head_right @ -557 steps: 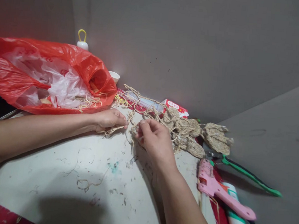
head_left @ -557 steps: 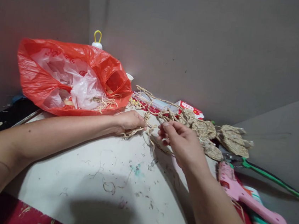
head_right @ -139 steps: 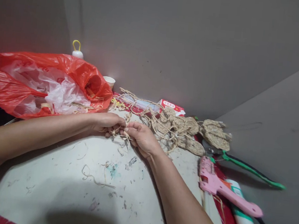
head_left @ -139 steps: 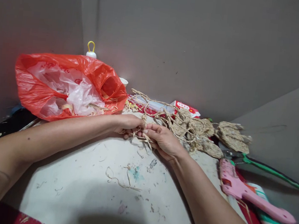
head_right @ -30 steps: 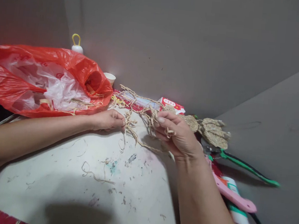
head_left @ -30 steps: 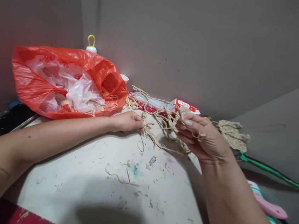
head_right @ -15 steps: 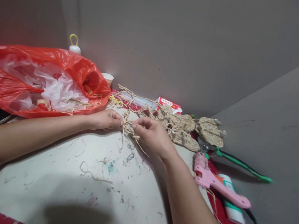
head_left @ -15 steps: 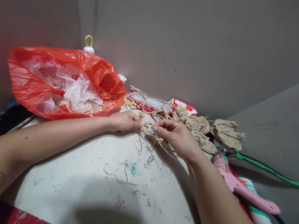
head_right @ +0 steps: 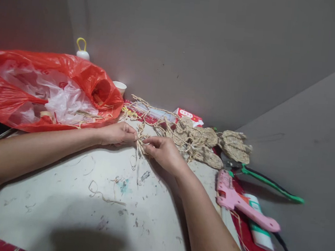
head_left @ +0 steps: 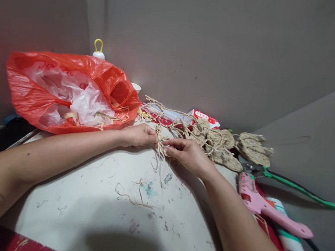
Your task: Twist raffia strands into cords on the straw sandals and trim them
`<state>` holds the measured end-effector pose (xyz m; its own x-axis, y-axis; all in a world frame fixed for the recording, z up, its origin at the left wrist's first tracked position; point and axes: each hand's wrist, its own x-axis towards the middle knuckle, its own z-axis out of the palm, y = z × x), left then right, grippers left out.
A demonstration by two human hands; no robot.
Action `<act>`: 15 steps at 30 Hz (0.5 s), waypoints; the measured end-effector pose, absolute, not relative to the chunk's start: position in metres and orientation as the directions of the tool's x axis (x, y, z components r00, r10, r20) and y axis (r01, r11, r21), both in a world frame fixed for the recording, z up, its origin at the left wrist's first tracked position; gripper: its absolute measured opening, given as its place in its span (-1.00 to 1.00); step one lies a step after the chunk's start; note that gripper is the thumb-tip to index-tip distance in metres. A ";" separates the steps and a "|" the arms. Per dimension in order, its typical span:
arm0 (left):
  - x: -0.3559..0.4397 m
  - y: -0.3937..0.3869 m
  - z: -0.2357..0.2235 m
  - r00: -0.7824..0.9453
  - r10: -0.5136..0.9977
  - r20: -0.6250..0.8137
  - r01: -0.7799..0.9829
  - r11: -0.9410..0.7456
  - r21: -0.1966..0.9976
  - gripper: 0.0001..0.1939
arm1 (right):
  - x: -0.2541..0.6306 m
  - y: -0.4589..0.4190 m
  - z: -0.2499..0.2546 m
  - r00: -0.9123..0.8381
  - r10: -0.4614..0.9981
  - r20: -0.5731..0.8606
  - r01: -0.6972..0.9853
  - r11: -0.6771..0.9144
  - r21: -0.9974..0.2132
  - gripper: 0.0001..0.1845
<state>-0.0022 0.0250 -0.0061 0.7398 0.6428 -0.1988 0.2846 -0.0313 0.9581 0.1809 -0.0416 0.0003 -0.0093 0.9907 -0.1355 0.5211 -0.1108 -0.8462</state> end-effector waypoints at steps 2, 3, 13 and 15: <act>-0.002 0.025 -0.007 0.748 0.635 -0.193 0.281 -0.040 0.959 -0.78 | 0.180 -0.042 -0.001 -0.057 0.990 -0.126 0.553 -0.074 -0.830 -0.69; -0.003 0.025 -0.006 0.752 0.632 -0.190 0.279 -0.043 0.959 -0.78 | 0.180 -0.042 -0.001 -0.085 0.989 -0.119 0.570 -0.050 -0.820 -0.71; -0.002 0.026 -0.005 0.756 0.622 -0.202 0.288 -0.039 0.957 -0.80 | 0.184 -0.041 -0.001 -0.215 0.976 0.018 0.743 0.176 -0.646 -0.69; -0.002 0.026 -0.005 0.763 0.615 -0.200 0.287 -0.045 0.957 -0.79 | 0.184 -0.040 -0.002 -0.237 0.970 0.053 0.800 0.226 -0.556 -0.70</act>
<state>-0.0018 0.0262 -0.0053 0.7628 0.6149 -0.2002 0.2874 -0.0450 0.9568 0.1838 -0.0404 -0.0018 -0.2372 0.9700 0.0529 0.7996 0.2259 -0.5565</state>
